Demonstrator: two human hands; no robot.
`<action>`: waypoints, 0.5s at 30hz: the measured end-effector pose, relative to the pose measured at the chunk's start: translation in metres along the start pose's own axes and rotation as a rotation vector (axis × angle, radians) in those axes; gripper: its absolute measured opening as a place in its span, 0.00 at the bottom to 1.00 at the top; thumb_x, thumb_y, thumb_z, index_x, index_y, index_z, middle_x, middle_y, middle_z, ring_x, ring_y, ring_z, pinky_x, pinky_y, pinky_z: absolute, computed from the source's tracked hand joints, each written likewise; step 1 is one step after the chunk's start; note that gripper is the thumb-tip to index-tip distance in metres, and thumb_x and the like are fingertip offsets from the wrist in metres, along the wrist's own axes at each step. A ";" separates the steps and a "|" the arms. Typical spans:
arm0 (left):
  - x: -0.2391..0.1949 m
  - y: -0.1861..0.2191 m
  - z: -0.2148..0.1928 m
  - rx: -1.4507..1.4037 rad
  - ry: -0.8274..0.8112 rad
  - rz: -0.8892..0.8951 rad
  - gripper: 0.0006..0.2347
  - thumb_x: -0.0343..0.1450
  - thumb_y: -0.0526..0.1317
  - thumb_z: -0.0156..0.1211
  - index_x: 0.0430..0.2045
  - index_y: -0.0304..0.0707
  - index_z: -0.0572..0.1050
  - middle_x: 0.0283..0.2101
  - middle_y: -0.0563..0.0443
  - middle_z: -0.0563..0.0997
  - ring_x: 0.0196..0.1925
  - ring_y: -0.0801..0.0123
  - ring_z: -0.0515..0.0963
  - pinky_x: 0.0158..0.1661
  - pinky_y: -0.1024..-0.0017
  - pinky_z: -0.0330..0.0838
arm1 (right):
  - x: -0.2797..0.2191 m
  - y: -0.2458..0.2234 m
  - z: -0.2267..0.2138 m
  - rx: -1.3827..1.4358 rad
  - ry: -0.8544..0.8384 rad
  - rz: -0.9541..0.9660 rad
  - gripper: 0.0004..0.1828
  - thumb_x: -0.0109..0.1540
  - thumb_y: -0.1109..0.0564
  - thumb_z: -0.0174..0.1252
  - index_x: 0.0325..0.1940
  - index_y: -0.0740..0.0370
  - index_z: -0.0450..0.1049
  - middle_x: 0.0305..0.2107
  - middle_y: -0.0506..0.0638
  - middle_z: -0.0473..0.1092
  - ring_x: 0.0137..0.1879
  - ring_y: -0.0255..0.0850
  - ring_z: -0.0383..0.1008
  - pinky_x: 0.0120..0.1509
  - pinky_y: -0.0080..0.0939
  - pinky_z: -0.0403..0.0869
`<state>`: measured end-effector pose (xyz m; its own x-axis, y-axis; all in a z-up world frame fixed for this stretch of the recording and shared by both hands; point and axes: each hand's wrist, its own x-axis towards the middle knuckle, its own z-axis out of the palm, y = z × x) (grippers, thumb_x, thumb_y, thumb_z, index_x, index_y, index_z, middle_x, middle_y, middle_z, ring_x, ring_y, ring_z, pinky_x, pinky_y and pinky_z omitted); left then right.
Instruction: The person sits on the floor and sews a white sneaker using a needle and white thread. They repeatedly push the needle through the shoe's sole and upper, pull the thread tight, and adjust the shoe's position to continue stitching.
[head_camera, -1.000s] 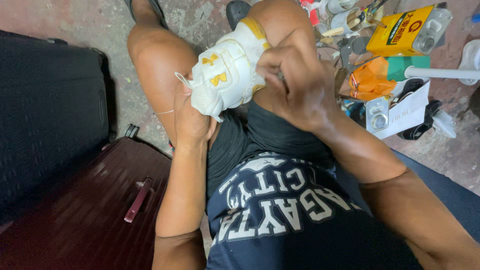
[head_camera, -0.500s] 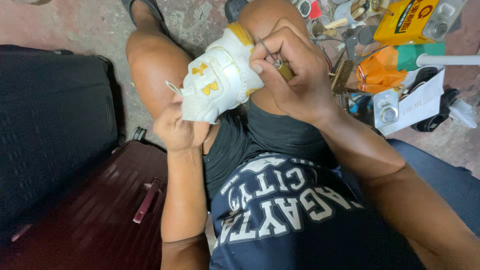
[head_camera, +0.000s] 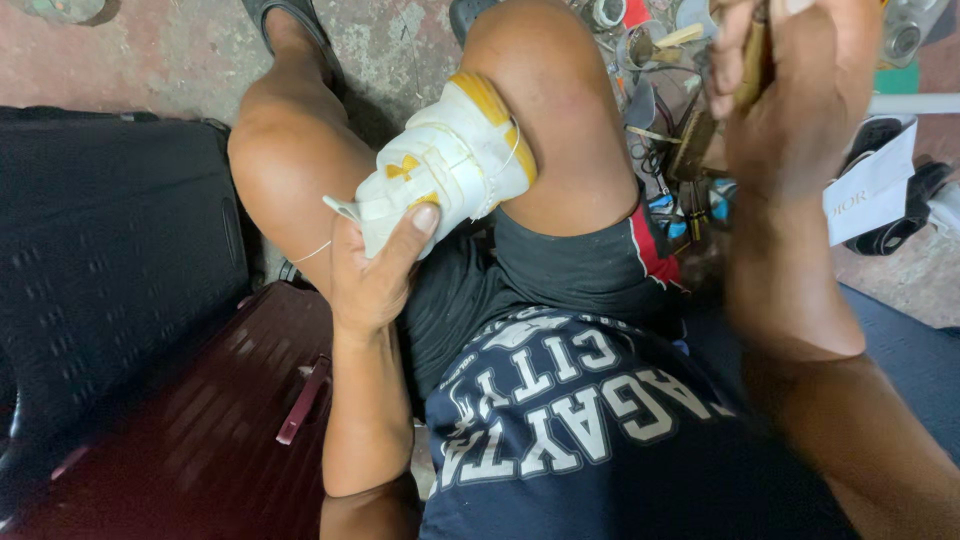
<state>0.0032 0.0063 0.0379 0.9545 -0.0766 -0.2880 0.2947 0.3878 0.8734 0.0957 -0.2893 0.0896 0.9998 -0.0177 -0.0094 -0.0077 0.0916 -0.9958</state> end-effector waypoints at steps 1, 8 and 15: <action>0.002 0.005 0.003 0.045 -0.010 -0.001 0.16 0.75 0.36 0.65 0.54 0.24 0.75 0.52 0.48 0.81 0.53 0.72 0.79 0.58 0.72 0.72 | -0.002 -0.007 0.002 -0.087 -0.033 -0.051 0.06 0.74 0.60 0.52 0.46 0.63 0.74 0.27 0.49 0.70 0.27 0.33 0.65 0.31 0.33 0.64; 0.009 0.023 0.026 0.205 0.113 -0.004 0.11 0.74 0.34 0.66 0.48 0.26 0.78 0.46 0.50 0.83 0.47 0.75 0.81 0.52 0.75 0.75 | -0.022 -0.028 0.017 -0.701 -0.530 -0.303 0.14 0.67 0.64 0.63 0.56 0.56 0.79 0.29 0.47 0.75 0.27 0.30 0.70 0.28 0.34 0.67; 0.004 0.021 0.034 0.322 0.134 -0.007 0.12 0.73 0.33 0.65 0.49 0.27 0.77 0.47 0.51 0.83 0.48 0.75 0.81 0.52 0.75 0.75 | -0.021 -0.023 0.022 -0.861 -0.594 -0.471 0.19 0.62 0.65 0.66 0.57 0.55 0.79 0.29 0.46 0.71 0.31 0.37 0.71 0.34 0.41 0.69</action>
<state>0.0150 -0.0175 0.0680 0.9443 0.0513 -0.3250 0.3208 0.0766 0.9441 0.0757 -0.2693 0.1151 0.7556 0.6245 0.1977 0.5886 -0.5149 -0.6232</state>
